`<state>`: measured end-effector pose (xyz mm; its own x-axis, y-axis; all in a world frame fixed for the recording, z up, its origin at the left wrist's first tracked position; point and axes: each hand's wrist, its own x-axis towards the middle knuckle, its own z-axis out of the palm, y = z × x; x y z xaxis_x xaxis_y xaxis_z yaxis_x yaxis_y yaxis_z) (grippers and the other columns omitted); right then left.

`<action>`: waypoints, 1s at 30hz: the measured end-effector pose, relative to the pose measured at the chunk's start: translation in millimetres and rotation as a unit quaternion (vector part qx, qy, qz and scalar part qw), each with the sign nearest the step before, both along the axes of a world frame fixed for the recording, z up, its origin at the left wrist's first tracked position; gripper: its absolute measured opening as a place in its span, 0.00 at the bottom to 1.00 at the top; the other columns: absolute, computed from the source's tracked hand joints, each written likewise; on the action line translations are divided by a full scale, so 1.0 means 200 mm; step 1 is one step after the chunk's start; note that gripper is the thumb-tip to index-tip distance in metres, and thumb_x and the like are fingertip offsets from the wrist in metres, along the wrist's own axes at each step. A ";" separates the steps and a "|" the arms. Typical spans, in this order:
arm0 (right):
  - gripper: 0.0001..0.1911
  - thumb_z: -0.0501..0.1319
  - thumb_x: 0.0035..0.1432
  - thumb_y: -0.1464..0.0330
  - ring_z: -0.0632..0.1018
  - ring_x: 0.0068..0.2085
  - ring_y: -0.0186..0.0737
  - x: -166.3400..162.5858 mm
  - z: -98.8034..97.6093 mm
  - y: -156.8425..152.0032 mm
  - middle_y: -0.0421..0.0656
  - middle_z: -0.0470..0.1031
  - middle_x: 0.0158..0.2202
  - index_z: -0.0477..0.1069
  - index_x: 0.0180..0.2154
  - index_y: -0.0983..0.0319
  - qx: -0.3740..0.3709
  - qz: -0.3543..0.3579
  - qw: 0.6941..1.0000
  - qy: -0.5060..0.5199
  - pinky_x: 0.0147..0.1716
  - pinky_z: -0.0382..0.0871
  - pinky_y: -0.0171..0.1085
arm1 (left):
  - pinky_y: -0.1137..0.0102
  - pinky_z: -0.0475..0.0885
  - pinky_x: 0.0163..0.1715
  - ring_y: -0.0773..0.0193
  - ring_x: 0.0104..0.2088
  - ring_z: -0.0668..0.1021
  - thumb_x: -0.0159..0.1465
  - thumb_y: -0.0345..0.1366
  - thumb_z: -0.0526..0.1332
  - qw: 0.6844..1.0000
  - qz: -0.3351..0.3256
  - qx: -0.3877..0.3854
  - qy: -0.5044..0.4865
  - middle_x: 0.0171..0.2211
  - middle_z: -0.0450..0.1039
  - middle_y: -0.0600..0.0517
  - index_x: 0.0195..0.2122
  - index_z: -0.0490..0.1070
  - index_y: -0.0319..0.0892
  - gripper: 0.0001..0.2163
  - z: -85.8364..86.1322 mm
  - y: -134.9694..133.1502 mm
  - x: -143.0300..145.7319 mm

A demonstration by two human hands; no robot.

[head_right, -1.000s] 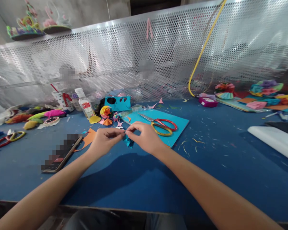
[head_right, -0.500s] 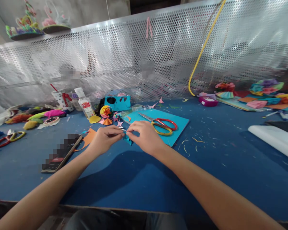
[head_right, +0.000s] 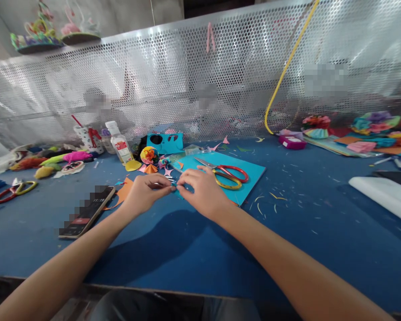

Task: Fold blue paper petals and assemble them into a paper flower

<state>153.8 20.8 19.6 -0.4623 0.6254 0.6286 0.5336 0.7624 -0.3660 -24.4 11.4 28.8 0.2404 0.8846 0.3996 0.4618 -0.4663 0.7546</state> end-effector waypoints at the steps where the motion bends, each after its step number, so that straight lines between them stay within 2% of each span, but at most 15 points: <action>1: 0.05 0.56 0.55 0.71 0.74 0.39 0.39 0.00 0.00 0.00 0.39 0.74 0.33 0.68 0.27 0.58 0.005 0.004 1.000 -0.009 0.52 0.50 0.49 | 0.73 0.69 0.27 0.66 0.26 0.73 0.51 0.34 0.63 1.000 0.001 -0.012 0.002 0.25 0.73 0.51 0.24 0.74 0.39 0.04 0.00 0.00 0.00; 7: 0.07 0.55 0.57 0.72 0.73 0.39 0.38 0.00 0.00 0.00 0.39 0.74 0.34 0.68 0.29 0.58 0.018 0.021 0.999 -0.037 0.52 0.48 0.49 | 0.73 0.68 0.26 0.67 0.24 0.72 0.51 0.36 0.64 0.999 0.009 -0.044 0.016 0.23 0.72 0.52 0.26 0.74 0.38 0.06 -0.02 0.01 0.00; 13: 0.06 0.56 0.56 0.70 0.74 0.39 0.38 0.02 0.00 0.02 0.38 0.74 0.32 0.68 0.27 0.58 0.026 -0.004 0.999 -0.029 0.52 0.47 0.48 | 0.70 0.72 0.32 0.62 0.31 0.77 0.54 0.36 0.61 1.000 0.019 -0.019 0.011 0.31 0.78 0.50 0.33 0.77 0.41 0.08 -0.02 0.00 0.00; 17: 0.02 0.58 0.54 0.69 0.73 0.40 0.40 0.02 0.00 0.02 0.39 0.74 0.33 0.68 0.29 0.59 0.020 -0.027 0.999 -0.014 0.50 0.52 0.47 | 0.70 0.73 0.32 0.61 0.32 0.78 0.56 0.35 0.60 0.999 0.039 -0.010 0.005 0.33 0.79 0.50 0.39 0.76 0.40 0.11 -0.02 0.00 0.00; 24: 0.04 0.56 0.55 0.70 0.73 0.39 0.40 0.02 0.01 0.01 0.39 0.74 0.33 0.69 0.29 0.59 0.018 -0.038 0.999 -0.017 0.45 0.55 0.45 | 0.71 0.75 0.32 0.62 0.33 0.79 0.56 0.33 0.59 0.998 0.054 0.001 0.024 0.36 0.78 0.50 0.39 0.75 0.40 0.11 -0.02 -0.01 0.00; 30: 0.05 0.56 0.55 0.70 0.72 0.37 0.40 0.02 0.02 0.00 0.39 0.74 0.33 0.69 0.27 0.59 -0.008 -0.044 0.999 -0.015 0.44 0.53 0.44 | 0.70 0.75 0.36 0.60 0.35 0.79 0.52 0.36 0.63 0.998 0.059 -0.007 0.008 0.34 0.79 0.48 0.40 0.75 0.38 0.14 -0.02 -0.01 0.02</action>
